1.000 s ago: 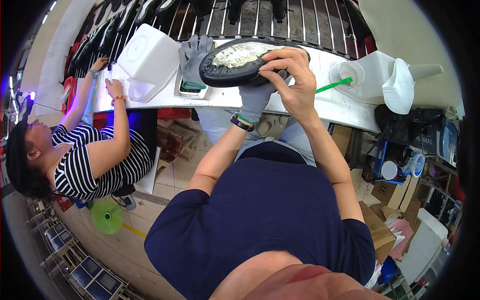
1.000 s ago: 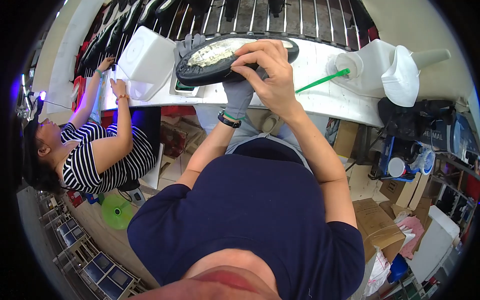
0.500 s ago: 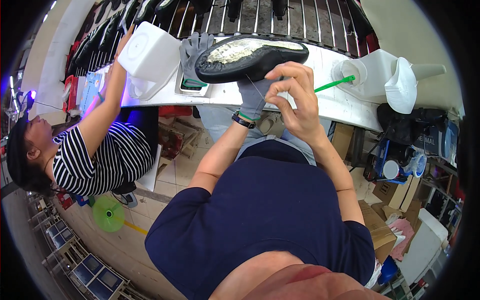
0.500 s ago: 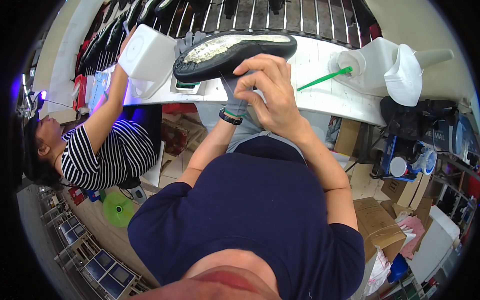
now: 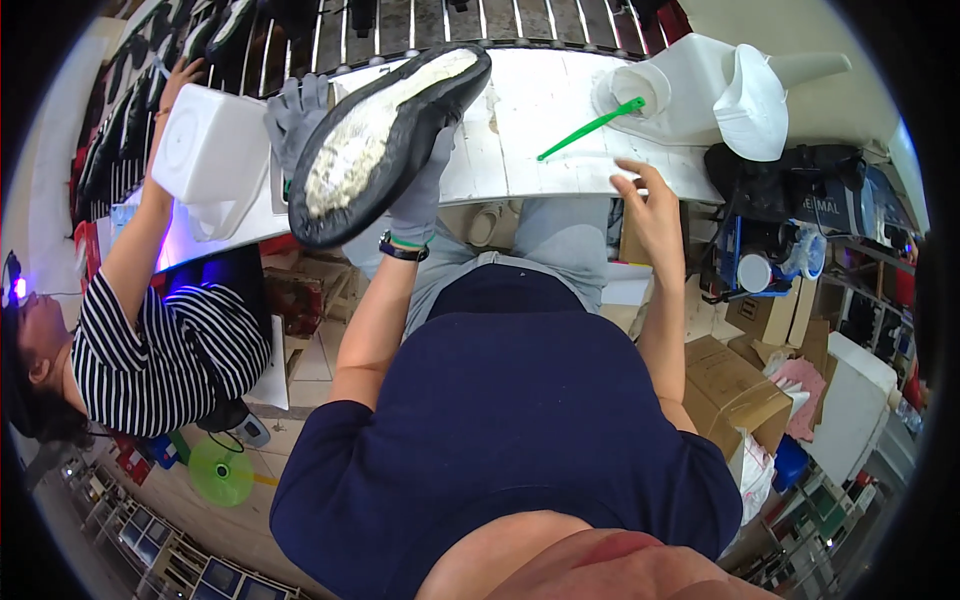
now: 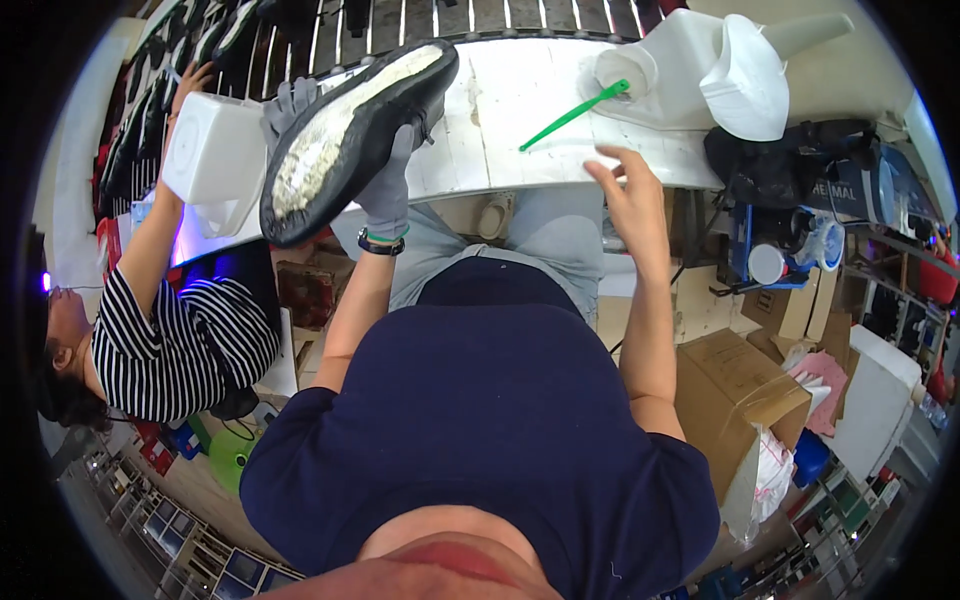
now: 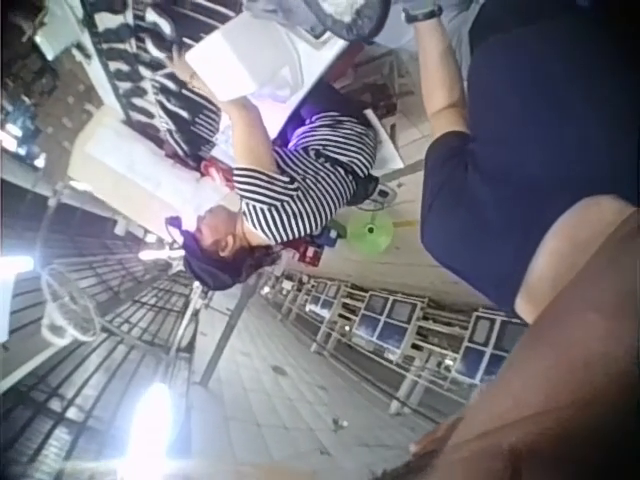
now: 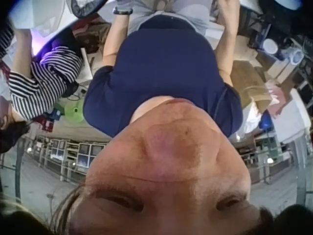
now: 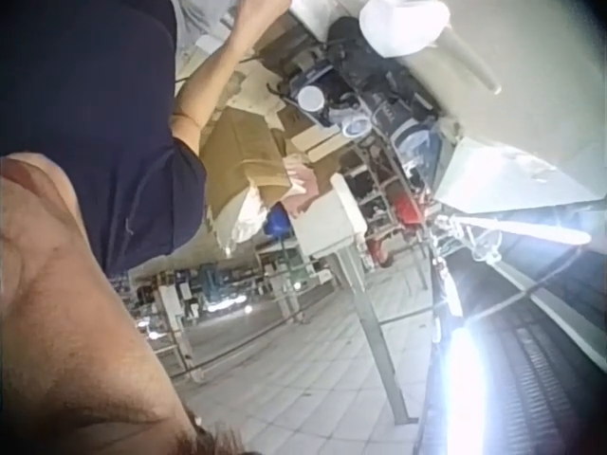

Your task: Applying adhesive to shoe uppers and uppers-bases using a brush and placing them on a conveyor belt.

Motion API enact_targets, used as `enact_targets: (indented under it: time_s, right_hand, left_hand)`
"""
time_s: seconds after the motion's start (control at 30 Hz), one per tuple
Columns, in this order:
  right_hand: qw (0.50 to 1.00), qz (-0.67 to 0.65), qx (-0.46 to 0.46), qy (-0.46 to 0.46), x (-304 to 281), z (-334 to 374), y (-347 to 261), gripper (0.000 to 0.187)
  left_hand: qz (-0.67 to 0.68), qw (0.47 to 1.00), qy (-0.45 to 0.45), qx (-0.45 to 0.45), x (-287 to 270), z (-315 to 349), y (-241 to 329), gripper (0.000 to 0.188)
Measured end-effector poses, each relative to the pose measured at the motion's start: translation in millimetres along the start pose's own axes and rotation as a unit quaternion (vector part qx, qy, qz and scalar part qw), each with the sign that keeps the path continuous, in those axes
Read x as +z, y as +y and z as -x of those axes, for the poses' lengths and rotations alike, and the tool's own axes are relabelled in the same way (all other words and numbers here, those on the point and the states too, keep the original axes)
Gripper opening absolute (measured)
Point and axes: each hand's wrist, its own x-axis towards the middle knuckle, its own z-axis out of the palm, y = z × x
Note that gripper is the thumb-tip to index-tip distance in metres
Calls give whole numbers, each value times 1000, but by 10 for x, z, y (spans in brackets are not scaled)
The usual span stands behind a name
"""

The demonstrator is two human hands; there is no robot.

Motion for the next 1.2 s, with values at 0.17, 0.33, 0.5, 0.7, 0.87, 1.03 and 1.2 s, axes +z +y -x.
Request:
enact_targets:
  time_s: [0.17, 0.33, 0.5, 0.7, 0.87, 1.03, 1.2]
  right_hand:
    - [899, -398, 147, 111, 609, -343, 199, 48]
    - [777, -584, 167, 165, 882, -593, 147, 32]
    - [820, -520, 149, 186, 603, -455, 266, 21]
    - [978, -49, 115, 170, -159, -517, 417, 27]
    - [953, 209, 87, 202, -226, -694, 154, 19]
    - [905, 398, 88, 122, -141, -826, 59, 20]
    - [953, 259, 53, 146, -206, -741, 343, 20]
  left_hand:
    - [-49, 997, 6, -63, 54, 260, -11, 46]
    - [-41, 996, -20, -79, 55, 376, -32, 46]
    - [-53, 997, -3, -55, 36, 412, -68, 50]
    - [-188, 975, -110, -35, 38, 407, 132, 54]
    - [-341, 920, -191, 12, 53, 358, 333, 53]
    - [-300, 934, -195, 5, 61, 341, 275, 52]
    - [-325, 930, -172, 26, 48, 381, 216, 56]
